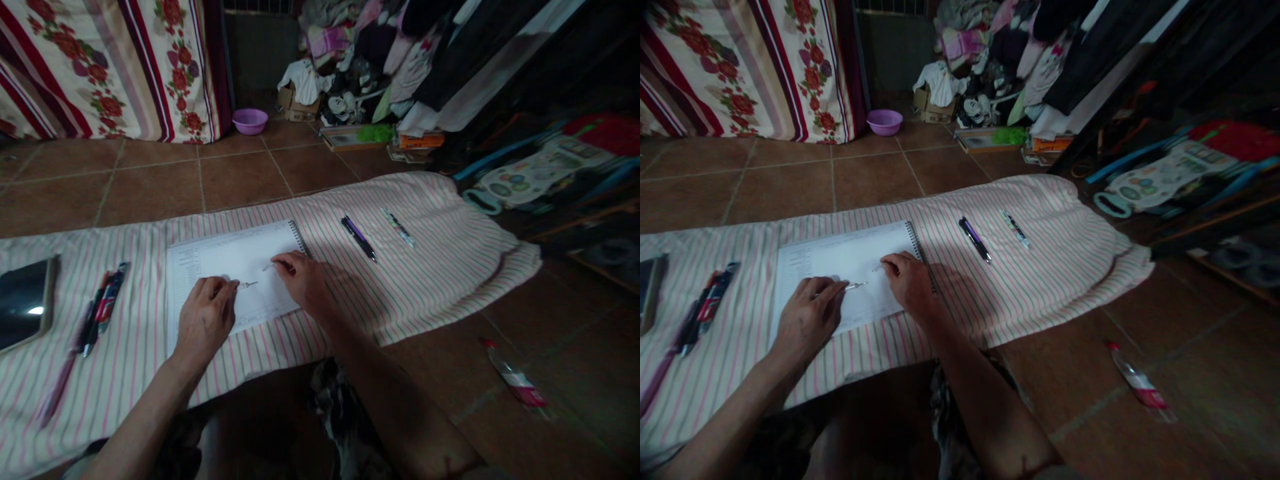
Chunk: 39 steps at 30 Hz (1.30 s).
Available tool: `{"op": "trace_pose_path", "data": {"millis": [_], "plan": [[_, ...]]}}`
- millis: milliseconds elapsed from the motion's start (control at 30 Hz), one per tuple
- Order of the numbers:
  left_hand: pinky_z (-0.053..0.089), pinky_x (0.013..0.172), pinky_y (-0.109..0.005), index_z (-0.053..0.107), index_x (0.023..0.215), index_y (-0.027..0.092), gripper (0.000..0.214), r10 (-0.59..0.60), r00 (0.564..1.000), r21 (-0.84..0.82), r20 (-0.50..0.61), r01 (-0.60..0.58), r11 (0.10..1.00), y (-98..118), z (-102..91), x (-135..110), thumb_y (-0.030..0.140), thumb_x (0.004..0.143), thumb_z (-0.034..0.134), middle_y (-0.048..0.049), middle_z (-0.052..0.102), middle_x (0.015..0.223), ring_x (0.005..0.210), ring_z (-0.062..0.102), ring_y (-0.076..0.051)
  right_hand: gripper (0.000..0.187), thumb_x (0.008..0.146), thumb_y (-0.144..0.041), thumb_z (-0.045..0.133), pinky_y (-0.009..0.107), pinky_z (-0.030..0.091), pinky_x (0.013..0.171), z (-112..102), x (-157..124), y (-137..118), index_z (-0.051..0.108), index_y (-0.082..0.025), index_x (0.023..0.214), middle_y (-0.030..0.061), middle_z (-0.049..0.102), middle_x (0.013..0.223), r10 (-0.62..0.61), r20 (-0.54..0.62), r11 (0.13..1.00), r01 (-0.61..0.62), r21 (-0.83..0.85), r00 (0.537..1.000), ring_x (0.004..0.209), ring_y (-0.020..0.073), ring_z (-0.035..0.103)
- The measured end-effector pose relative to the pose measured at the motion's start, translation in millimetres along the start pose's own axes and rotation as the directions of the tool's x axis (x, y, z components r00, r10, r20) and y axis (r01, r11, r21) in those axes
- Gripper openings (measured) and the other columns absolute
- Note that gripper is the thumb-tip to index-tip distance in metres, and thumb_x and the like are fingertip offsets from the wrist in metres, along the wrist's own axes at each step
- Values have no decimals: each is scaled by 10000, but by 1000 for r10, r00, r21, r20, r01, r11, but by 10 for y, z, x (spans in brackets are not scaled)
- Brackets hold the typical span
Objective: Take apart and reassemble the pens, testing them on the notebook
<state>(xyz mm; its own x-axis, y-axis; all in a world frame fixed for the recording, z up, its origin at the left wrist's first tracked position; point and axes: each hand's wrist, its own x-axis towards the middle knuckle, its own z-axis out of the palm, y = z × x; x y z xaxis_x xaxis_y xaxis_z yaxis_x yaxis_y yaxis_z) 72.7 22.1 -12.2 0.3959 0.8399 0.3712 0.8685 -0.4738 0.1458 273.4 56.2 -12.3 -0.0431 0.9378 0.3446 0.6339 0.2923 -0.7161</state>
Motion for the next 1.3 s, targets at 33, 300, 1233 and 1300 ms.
{"op": "trace_pose_path", "data": {"millis": [33,300,1233,1300], "plan": [[482,736,-379,614,1042,155,253,0,1000,-8,-9,0,1000,0,3,0,200,847,459,-103,583,890,828,500,-232,129,806,-148,546,240,485,703,-3,1,-8,664,-185,841,42,676,826,-1,-1,1000,1,-1,1000,772,140,624],[464,796,-404,580,1085,158,279,21,999,-46,-48,-23,999,17,24,6,200,831,470,-106,582,968,886,511,-233,123,800,-135,558,237,475,739,-4,-16,-26,662,-191,835,34,674,820,-8,13,1000,8,-1,1000,770,134,620],[265,989,-476,657,818,207,162,-136,971,-202,-199,95,975,271,152,232,297,829,523,-45,690,842,879,601,-210,112,791,-152,560,206,457,631,41,-68,-89,664,-178,822,11,655,744,-20,57,987,11,159,998,631,99,578],[264,992,-476,655,820,209,158,-149,971,-213,-190,107,971,270,151,231,286,828,517,-40,687,844,870,601,-205,114,791,-158,557,205,455,622,39,-70,-92,664,-179,822,8,652,735,-8,74,986,-5,168,997,615,95,572]]}}
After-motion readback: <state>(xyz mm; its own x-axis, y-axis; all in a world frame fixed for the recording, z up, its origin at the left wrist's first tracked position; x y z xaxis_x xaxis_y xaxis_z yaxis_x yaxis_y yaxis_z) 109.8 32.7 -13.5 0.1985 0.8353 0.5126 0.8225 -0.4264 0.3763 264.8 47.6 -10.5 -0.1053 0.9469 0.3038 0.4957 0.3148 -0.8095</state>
